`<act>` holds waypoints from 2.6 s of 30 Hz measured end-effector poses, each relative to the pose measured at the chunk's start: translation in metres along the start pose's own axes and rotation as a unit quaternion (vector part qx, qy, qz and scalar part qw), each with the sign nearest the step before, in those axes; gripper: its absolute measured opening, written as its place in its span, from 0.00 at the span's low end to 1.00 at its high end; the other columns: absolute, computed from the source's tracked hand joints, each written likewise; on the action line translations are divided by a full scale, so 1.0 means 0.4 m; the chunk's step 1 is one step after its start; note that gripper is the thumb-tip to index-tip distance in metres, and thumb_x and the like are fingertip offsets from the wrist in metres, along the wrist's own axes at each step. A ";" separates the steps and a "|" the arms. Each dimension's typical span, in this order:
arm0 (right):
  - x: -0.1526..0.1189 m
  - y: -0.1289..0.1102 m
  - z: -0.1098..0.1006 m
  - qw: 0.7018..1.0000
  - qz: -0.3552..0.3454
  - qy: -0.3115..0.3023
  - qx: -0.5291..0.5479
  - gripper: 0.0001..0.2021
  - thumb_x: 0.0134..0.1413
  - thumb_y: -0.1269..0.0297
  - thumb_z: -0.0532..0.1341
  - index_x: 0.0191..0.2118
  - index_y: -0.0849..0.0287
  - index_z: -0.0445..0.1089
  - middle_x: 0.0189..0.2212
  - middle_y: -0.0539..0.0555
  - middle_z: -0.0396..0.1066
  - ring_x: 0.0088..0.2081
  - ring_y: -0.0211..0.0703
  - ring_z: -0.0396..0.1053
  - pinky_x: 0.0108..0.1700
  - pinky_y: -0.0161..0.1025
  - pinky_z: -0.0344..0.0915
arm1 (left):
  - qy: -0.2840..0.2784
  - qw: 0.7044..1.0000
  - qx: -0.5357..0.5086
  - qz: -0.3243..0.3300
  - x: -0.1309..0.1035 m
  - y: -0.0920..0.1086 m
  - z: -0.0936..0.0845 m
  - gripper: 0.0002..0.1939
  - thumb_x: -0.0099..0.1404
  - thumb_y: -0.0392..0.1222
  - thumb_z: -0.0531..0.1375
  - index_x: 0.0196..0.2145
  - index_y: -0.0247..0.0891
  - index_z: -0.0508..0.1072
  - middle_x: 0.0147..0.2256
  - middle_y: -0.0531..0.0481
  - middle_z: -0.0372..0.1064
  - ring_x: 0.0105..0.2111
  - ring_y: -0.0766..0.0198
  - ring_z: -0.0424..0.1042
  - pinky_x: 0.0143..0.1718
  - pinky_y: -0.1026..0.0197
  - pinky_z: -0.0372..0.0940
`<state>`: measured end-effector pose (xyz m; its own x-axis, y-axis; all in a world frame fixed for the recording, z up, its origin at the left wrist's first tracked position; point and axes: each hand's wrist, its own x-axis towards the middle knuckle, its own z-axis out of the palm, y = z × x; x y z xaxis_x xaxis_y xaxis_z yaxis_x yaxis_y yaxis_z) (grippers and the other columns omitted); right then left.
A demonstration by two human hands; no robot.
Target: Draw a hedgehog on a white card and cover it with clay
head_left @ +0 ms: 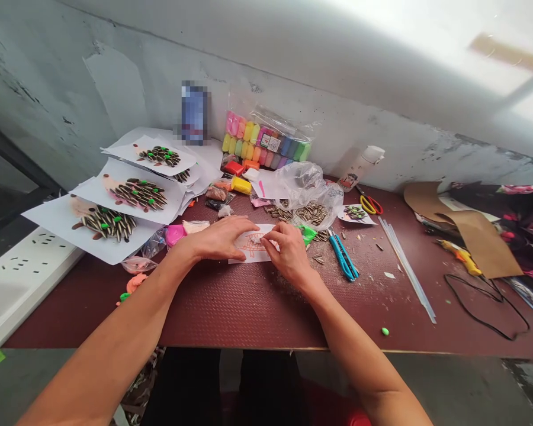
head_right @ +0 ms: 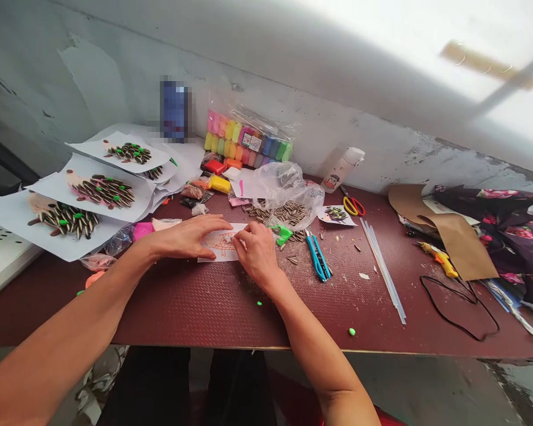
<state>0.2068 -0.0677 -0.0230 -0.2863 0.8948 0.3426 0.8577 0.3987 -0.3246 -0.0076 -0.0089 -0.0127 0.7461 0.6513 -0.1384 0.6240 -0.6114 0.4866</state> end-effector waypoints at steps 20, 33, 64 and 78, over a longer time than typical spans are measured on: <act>-0.007 -0.044 0.014 0.986 -0.033 -0.070 -0.149 0.09 0.67 0.66 0.57 0.40 0.57 0.76 0.38 0.56 0.71 0.40 0.47 0.60 0.43 0.43 0.50 | 0.016 1.000 -0.001 -0.003 0.003 0.001 0.003 0.41 0.55 0.48 0.68 0.65 0.41 0.63 0.66 0.41 0.62 0.69 0.46 0.53 0.67 0.48 0.52; -0.019 -0.069 0.002 0.975 -0.116 -0.100 -0.162 0.09 0.66 0.67 0.56 0.40 0.58 0.74 0.36 0.58 0.68 0.39 0.49 0.57 0.44 0.45 0.50 | -0.012 1.000 -0.012 0.004 -0.004 -0.007 -0.008 0.42 0.57 0.47 0.66 0.67 0.43 0.59 0.69 0.43 0.57 0.71 0.45 0.48 0.68 0.46 0.48; -0.017 -0.065 0.007 0.991 -0.068 -0.102 -0.052 0.12 0.66 0.66 0.56 0.45 0.53 0.78 0.37 0.55 0.65 0.40 0.46 0.58 0.47 0.45 0.50 | -0.018 1.000 -0.020 -0.002 -0.001 -0.015 -0.004 0.42 0.57 0.47 0.66 0.67 0.42 0.59 0.69 0.43 0.55 0.71 0.45 0.47 0.69 0.47 0.48; -0.023 -0.067 0.019 0.984 -0.119 -0.110 -0.072 0.12 0.61 0.72 0.57 0.44 0.54 0.76 0.38 0.55 0.66 0.40 0.47 0.57 0.47 0.45 0.50 | -0.030 0.999 -0.025 -0.005 -0.007 -0.004 -0.013 0.43 0.57 0.44 0.64 0.68 0.39 0.58 0.69 0.43 0.55 0.72 0.46 0.45 0.70 0.47 0.47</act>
<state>0.1831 -0.0850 -0.0241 -0.5583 0.8076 0.1899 0.8022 0.5839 -0.1247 -0.0119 -0.0075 -0.0086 0.7541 0.6274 -0.1944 0.6195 -0.5810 0.5279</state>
